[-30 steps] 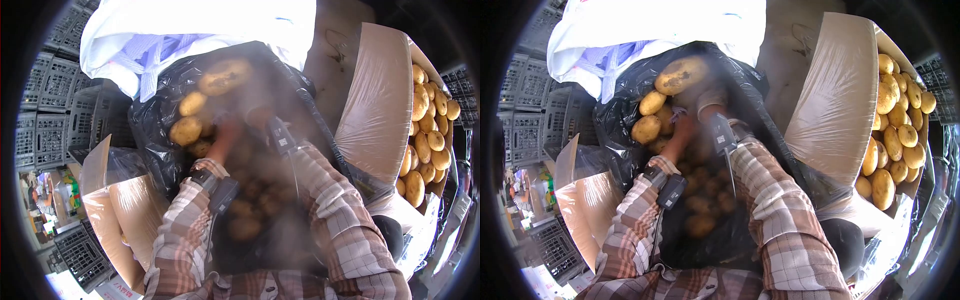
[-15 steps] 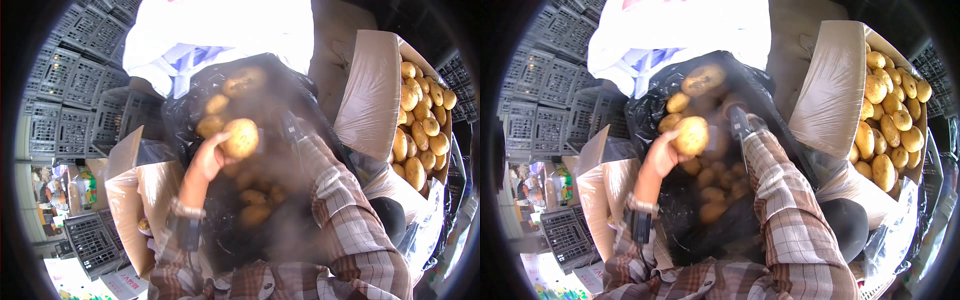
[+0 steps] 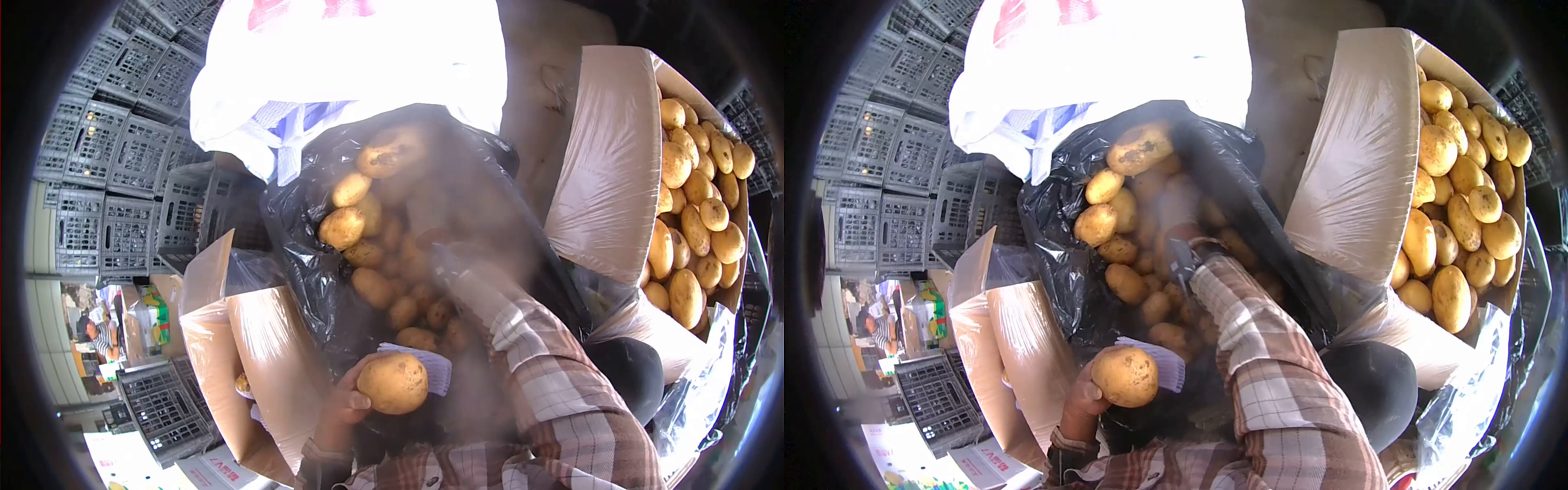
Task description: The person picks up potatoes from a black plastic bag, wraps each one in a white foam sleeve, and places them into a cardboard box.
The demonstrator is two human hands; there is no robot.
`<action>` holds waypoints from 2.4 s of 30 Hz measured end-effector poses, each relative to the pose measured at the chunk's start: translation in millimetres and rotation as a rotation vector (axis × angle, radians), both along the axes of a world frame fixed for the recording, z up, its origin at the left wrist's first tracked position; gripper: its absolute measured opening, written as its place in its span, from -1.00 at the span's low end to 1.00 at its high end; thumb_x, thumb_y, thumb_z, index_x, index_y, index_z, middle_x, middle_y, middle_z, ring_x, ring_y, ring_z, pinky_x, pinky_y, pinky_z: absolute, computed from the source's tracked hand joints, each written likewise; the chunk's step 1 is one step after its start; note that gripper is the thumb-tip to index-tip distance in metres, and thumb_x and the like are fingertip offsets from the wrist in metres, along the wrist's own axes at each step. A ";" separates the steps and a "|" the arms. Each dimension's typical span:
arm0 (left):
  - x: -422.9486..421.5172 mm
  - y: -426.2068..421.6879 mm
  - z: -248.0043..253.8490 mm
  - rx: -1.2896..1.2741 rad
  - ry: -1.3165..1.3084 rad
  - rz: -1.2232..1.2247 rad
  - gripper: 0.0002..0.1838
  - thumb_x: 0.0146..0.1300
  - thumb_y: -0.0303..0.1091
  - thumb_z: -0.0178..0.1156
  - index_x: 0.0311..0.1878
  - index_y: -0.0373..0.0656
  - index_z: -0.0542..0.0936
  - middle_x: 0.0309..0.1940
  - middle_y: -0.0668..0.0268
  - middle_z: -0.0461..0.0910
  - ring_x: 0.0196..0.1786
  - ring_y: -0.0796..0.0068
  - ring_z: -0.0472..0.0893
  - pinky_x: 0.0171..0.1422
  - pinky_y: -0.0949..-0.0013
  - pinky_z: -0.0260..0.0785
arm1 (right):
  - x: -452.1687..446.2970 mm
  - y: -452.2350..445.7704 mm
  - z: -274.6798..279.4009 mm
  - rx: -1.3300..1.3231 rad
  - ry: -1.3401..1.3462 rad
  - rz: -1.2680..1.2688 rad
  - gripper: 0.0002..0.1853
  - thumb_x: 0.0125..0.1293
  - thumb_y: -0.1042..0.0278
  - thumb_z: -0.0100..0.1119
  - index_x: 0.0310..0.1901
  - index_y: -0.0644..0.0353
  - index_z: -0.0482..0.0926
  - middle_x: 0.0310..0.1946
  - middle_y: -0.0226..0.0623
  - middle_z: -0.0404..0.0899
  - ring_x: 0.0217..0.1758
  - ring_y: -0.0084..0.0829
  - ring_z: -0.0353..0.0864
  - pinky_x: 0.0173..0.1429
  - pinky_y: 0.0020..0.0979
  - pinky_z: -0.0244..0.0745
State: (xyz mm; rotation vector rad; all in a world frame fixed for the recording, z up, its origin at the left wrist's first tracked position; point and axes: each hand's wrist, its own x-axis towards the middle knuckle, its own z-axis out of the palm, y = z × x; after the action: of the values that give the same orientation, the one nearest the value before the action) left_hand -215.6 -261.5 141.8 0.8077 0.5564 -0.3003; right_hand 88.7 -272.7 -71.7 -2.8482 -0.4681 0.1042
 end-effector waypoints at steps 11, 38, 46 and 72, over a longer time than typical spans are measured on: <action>-27.4 22.7 -28.3 0.620 0.003 -0.057 -0.16 0.07 0.29 -0.02 0.29 -0.10 0.15 0.23 0.08 0.22 0.24 0.08 0.29 0.15 -0.20 0.25 | -1.1 -32.8 60.7 -0.019 0.177 0.145 -0.60 0.20 0.28 -0.01 0.04 0.31 0.48 0.11 0.11 0.33 0.19 -0.06 0.34 0.08 -0.08 0.37; -28.0 13.5 -32.4 0.026 -0.194 0.091 -0.09 -0.04 0.40 -0.21 0.31 -0.04 0.17 0.25 0.14 0.24 0.26 0.04 0.27 0.18 -0.21 0.20 | 19.9 -31.7 29.0 -0.280 -0.057 0.720 -0.75 0.09 0.41 0.11 -0.19 0.29 0.58 0.00 0.01 0.48 0.09 -0.13 0.47 0.05 -0.10 0.43; -45.5 12.0 -28.2 -0.417 -0.163 0.268 -0.15 0.04 0.00 0.18 0.30 -0.27 0.12 0.22 0.03 0.25 0.23 0.06 0.33 0.24 -0.02 0.24 | 34.7 13.4 -13.9 -0.053 0.153 0.466 -0.57 -0.03 0.19 0.24 -0.09 0.18 0.56 0.02 -0.03 0.46 0.10 -0.13 0.45 0.11 -0.13 0.37; -19.1 23.3 -52.1 -0.519 -0.432 0.329 -0.27 0.10 0.06 0.14 0.29 -0.04 0.17 0.25 0.16 0.24 0.24 0.04 0.30 0.15 -0.08 0.33 | -23.2 -126.8 298.0 -0.384 0.326 0.654 -0.20 -0.42 -0.21 0.39 0.00 -0.06 0.53 -0.03 -0.15 0.50 -0.01 -0.15 0.51 -0.03 -0.22 0.48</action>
State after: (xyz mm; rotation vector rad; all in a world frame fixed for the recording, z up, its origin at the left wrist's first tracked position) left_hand -234.7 -238.2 89.8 0.2530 0.1798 0.0403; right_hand 65.4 -399.5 226.3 -2.8060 -1.4034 0.8385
